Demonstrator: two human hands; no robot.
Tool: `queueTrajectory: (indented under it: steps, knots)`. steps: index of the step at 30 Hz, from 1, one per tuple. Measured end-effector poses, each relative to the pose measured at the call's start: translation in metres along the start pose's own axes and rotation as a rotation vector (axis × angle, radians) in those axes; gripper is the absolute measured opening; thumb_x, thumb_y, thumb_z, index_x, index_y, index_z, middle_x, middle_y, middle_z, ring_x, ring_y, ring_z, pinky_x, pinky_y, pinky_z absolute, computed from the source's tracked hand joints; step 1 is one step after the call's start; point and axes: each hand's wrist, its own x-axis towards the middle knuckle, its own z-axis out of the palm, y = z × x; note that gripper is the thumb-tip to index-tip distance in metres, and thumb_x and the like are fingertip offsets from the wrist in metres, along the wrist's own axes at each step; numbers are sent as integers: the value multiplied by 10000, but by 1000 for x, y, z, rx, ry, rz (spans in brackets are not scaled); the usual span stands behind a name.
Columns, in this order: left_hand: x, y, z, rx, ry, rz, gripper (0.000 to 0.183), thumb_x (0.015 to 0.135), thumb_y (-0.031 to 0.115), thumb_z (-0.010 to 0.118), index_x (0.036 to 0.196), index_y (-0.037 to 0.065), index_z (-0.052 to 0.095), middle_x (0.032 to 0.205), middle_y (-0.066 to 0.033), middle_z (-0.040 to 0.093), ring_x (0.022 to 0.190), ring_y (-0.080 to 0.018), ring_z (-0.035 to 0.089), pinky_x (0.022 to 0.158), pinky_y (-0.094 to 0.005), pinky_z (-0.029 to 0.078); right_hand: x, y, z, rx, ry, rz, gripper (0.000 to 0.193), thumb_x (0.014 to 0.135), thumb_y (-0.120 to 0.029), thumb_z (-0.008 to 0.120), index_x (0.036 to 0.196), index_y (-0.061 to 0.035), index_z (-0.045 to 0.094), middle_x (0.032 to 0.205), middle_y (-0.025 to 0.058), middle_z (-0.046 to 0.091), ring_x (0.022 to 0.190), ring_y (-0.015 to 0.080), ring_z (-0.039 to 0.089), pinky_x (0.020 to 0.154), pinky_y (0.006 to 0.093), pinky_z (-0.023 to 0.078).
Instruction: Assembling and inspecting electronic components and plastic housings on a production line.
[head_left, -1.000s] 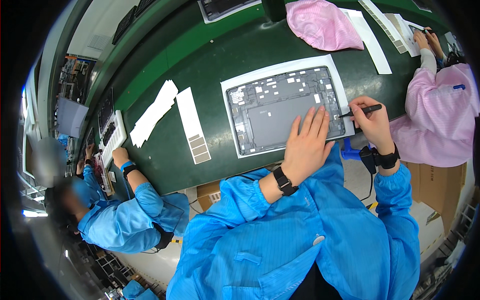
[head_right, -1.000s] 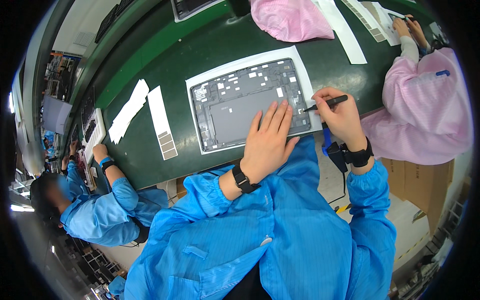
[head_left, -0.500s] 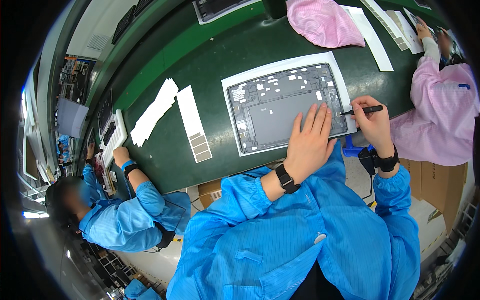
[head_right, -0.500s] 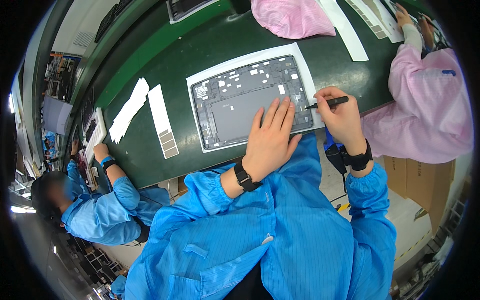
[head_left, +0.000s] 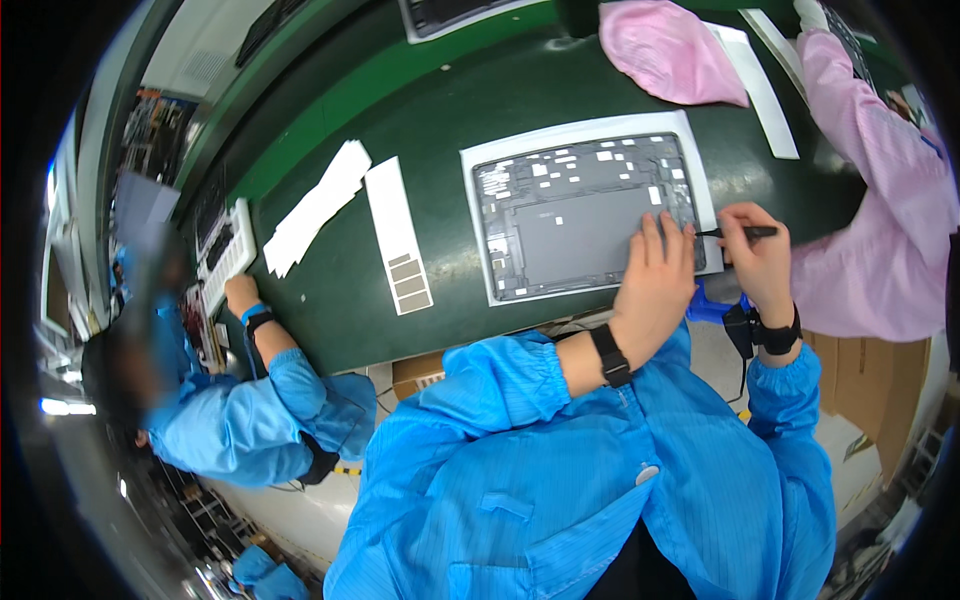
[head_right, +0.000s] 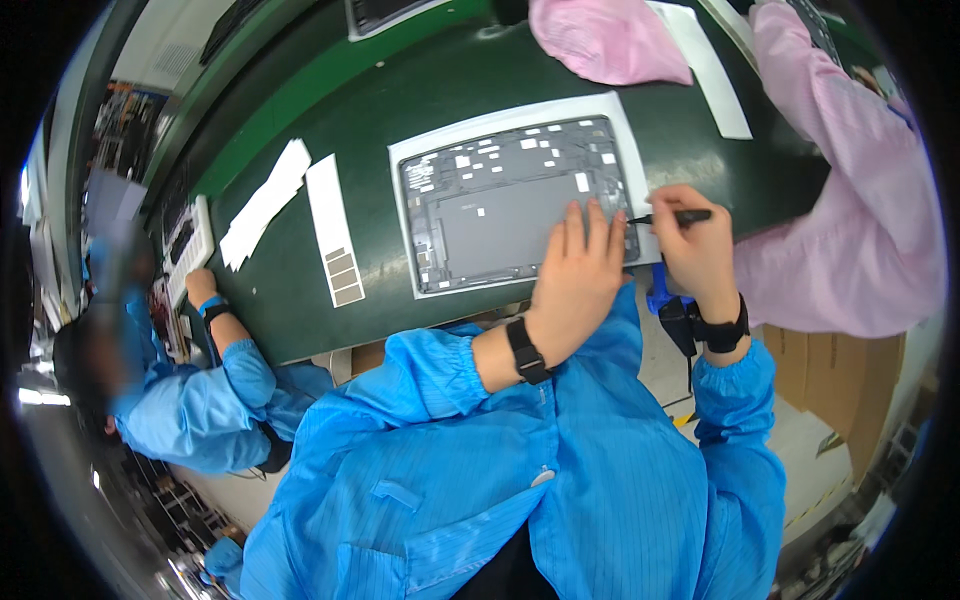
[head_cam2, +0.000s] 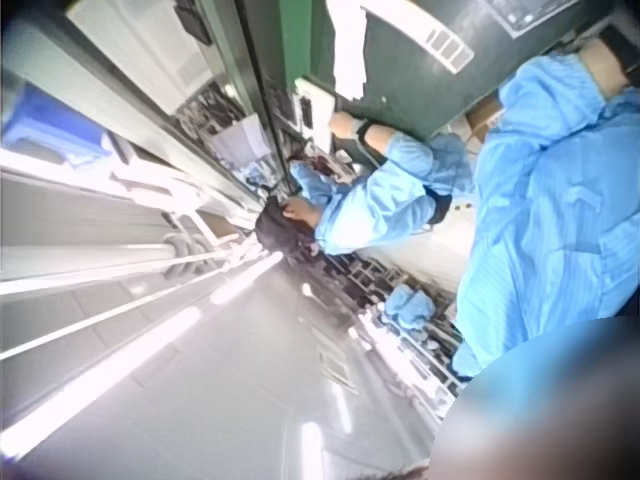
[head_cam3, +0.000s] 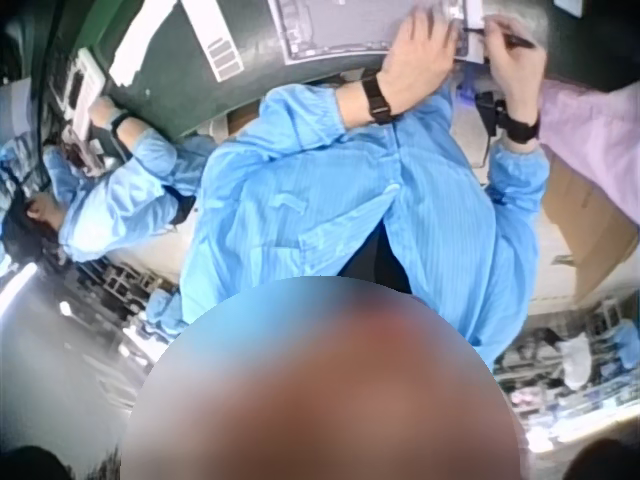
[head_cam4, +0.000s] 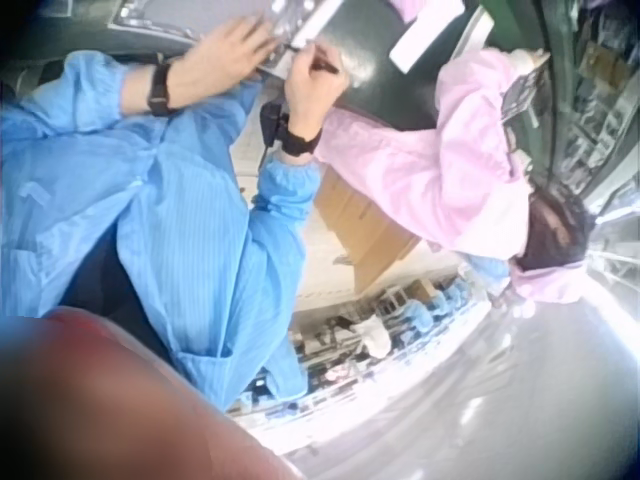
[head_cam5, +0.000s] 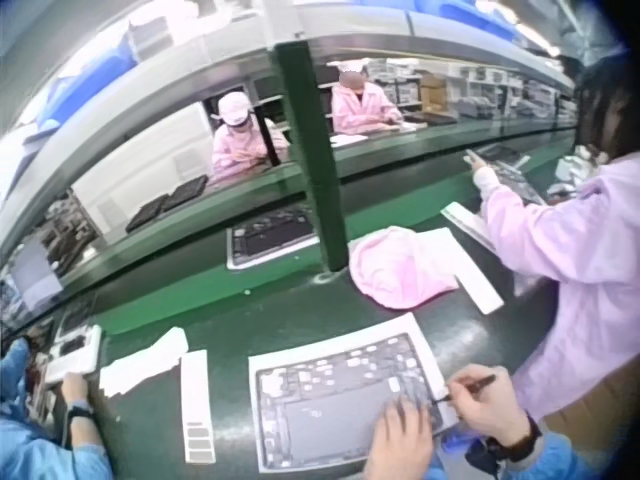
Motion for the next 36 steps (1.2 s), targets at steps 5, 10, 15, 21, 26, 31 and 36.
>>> queueTrajectory:
  steps: [5, 10, 15, 21, 26, 31, 36]
  knots:
    - [-1, 13, 6, 58, 36, -9, 506, 893, 209, 469, 1324, -48, 531, 1298, -299, 537, 1216, -467, 507, 982, -456, 417, -3, 2, -34, 202, 314, 98, 159, 963, -186, 599, 965, -37, 654, 685, 36, 629, 512, 20, 490, 436, 161, 321]
    - [-11, 8, 9, -30, 75, 8, 516, 917, 258, 488, 1344, -29, 517, 1345, -330, 495, 1267, -503, 438, 999, -494, 381, -6, 7, -42, 296, 274, 66, 164, 972, -170, 586, 973, -14, 638, 751, 32, 632, 544, 23, 524, 445, 151, 325]
    - [-16, -13, -20, -330, -23, -91, 636, 837, 380, 659, 1339, 11, 529, 1374, -272, 475, 1322, -456, 376, 1052, -496, 344, 10, -52, 26, 422, 474, 105, 153, 966, -159, 592, 925, -16, 626, 695, 19, 605, 553, 27, 499, 477, 154, 332]
    - [-122, -145, -65, -578, 368, -118, 143, 839, 139, 658, 941, 39, 675, 1026, -113, 681, 1008, -284, 638, 948, -439, 456, 19, -105, 145, 271, -256, -104, 166, 968, -173, 604, 882, -32, 625, 661, 10, 590, 556, 43, 505, 490, 194, 371]
    - [-170, -227, -61, -354, 287, -599, 502, 874, 195, 653, 1328, 31, 515, 1342, -167, 546, 1305, -361, 456, 1065, -483, 349, -1, -118, 257, 297, -528, 3, 208, 958, -205, 626, 870, -17, 625, 688, 18, 627, 600, 57, 563, 547, 213, 435]
    - [-181, -233, -39, -293, 46, -605, 713, 869, 405, 635, 1454, 67, 407, 1522, -119, 384, 1436, -342, 286, 1142, -562, 195, 3, -100, 295, 199, -519, -32, 214, 955, -214, 629, 883, -12, 628, 697, 22, 638, 597, 62, 568, 551, 225, 449]
    - [-183, -236, -37, -291, 114, -606, 724, 853, 429, 651, 1429, 49, 433, 1507, -105, 407, 1417, -314, 323, 1137, -542, 223, 1, -95, 303, 108, -525, -58, 232, 955, -235, 626, 879, -15, 629, 690, 23, 643, 595, 65, 576, 553, 224, 455]
